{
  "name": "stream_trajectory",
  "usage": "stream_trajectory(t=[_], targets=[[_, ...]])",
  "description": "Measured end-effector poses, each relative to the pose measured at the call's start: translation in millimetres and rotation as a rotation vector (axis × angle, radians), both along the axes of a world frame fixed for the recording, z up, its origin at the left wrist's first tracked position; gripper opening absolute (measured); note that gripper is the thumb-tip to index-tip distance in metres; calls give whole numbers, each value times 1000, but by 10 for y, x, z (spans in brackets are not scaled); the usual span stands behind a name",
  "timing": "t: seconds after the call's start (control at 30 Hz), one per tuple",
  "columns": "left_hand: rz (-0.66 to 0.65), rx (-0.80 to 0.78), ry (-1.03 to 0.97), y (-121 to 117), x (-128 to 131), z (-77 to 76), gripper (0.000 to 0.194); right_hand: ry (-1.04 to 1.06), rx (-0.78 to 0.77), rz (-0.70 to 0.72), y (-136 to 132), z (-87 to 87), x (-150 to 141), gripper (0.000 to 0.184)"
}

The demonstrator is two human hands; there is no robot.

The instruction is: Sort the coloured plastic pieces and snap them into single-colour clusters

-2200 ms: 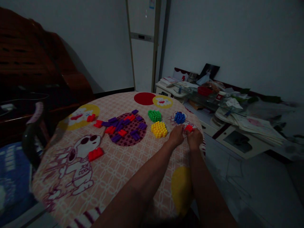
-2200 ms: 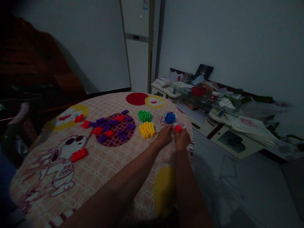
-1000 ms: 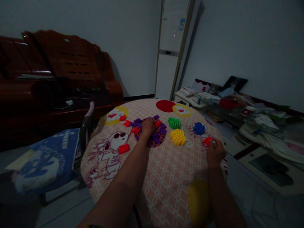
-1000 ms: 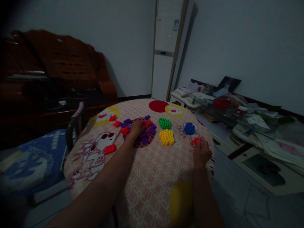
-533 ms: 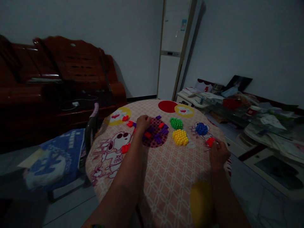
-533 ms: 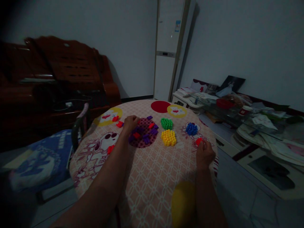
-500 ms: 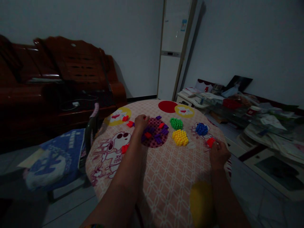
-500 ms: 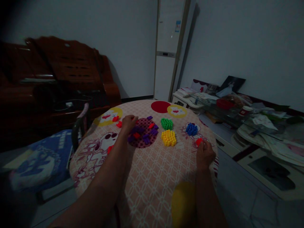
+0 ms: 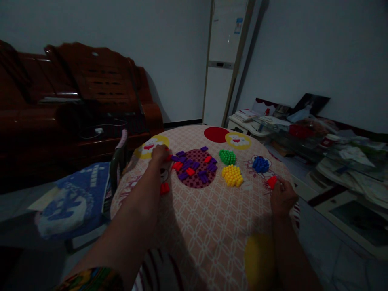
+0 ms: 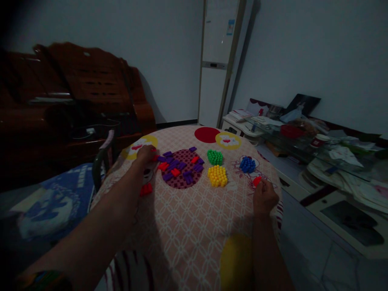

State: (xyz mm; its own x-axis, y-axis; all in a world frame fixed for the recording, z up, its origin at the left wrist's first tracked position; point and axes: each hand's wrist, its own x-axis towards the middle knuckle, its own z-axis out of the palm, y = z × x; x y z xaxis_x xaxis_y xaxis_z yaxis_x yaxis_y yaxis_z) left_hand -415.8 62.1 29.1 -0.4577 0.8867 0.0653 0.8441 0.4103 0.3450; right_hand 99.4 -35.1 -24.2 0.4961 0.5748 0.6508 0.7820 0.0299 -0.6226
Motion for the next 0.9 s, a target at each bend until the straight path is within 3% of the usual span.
stream_trajectory(t=[0.17,0.37,0.5,0.6,0.7,0.8,0.9], targets=[[-86,-29,-43,-167,141,70,31,-13,-5,6,-14,29,-39,41],[-253,-16,-399,-582,285,251,26,-13,-11,5,-35,34,-65,41],[-354,208,-762,-758,556,467,37,-39,-47,24,-45,44,-124,39],[-462,391,-969,-784,1013,547,42,-97,-62,90,-62,70,-264,40],[-603,389,-1123,-824,1660,437,42,-196,-42,230,-113,93,-489,43],[-758,271,-1261,-939,2287,178,42,-324,11,422,-193,88,-726,47],[-848,268,-1247,-1073,2667,-59,35,-426,53,553,-262,68,-878,47]])
